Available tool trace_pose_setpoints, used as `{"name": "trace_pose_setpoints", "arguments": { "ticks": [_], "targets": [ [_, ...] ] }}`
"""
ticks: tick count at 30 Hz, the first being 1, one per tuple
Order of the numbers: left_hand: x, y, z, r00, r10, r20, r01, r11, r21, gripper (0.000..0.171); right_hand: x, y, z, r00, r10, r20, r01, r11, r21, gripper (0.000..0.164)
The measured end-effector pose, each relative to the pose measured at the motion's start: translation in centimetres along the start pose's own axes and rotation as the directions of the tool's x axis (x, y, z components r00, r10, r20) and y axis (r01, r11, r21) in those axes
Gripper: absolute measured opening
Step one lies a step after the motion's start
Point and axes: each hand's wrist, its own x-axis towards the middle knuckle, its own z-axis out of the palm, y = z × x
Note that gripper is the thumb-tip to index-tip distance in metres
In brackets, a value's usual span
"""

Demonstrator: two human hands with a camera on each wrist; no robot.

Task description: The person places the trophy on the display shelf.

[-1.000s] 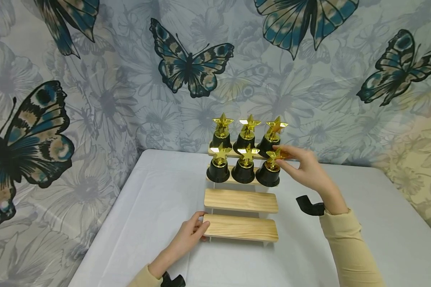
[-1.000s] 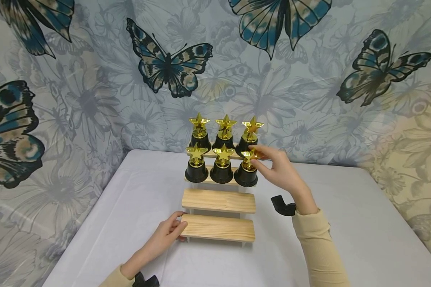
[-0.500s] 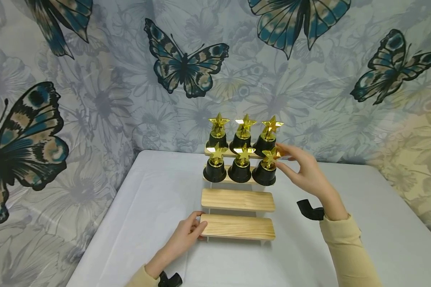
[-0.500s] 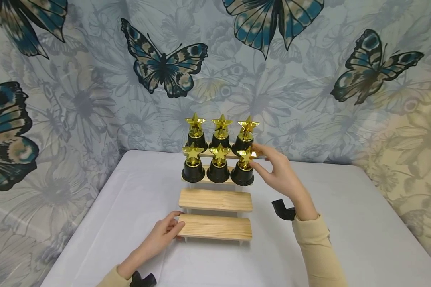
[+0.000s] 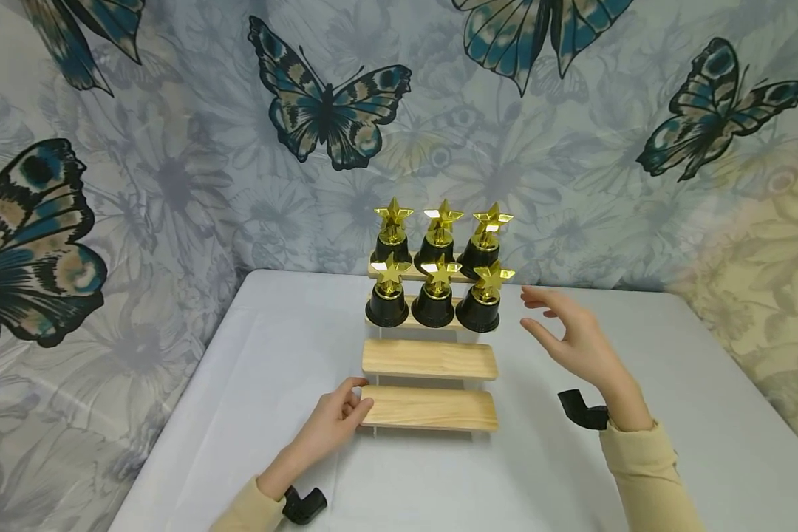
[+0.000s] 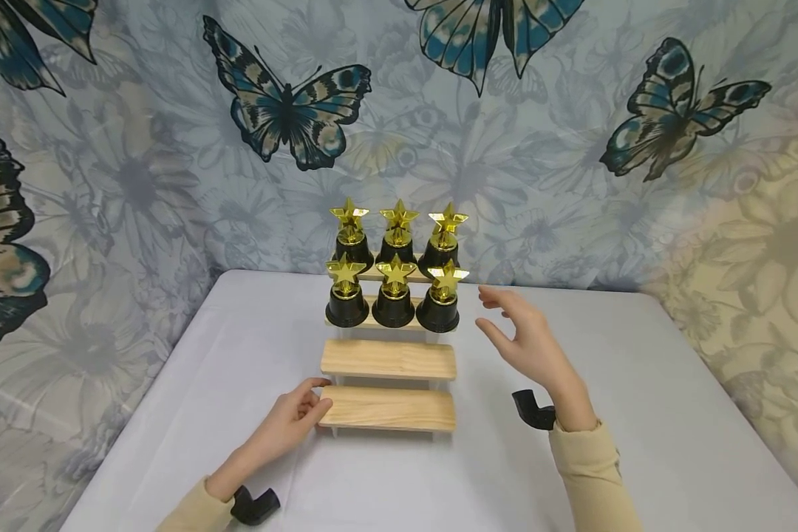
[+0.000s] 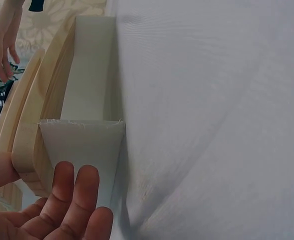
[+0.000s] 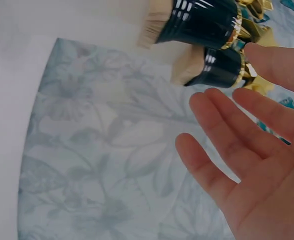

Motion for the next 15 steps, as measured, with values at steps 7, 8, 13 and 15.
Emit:
{"name": "trace_pose_setpoints", "arguments": {
  "ticks": [7, 8, 13, 15],
  "targets": [
    [0.2, 0.4, -1.1, 0.999, -0.014, -0.05, 0.016, 0.999, 0.029, 0.038, -1.6, -0.1, 0.5, 0.999, 0.031, 0.044, -0.031, 1.0, -0.003, 0.049],
    [0.3, 0.4, -1.3, 0.998, -0.019, -0.065, 0.022, 0.999, 0.039, 0.037, -1.7, 0.0, 0.5, 0.998, 0.041, 0.05, -0.041, 0.999, -0.002, 0.048],
    [1.0, 0.4, -2.5, 0.98, 0.046, -0.194, -0.001, 0.974, 0.228, 0.037, -2.4, 0.3, 0.9, 0.995, 0.069, 0.066, -0.068, 0.998, -0.009, 0.046],
    [1.2, 0.3, -3.1, 0.962, 0.119, -0.246, -0.028, 0.938, 0.346, 0.038, -2.6, 0.4, 1.2, 0.995, 0.074, 0.065, -0.073, 0.997, -0.013, 0.045]
  ]
}}
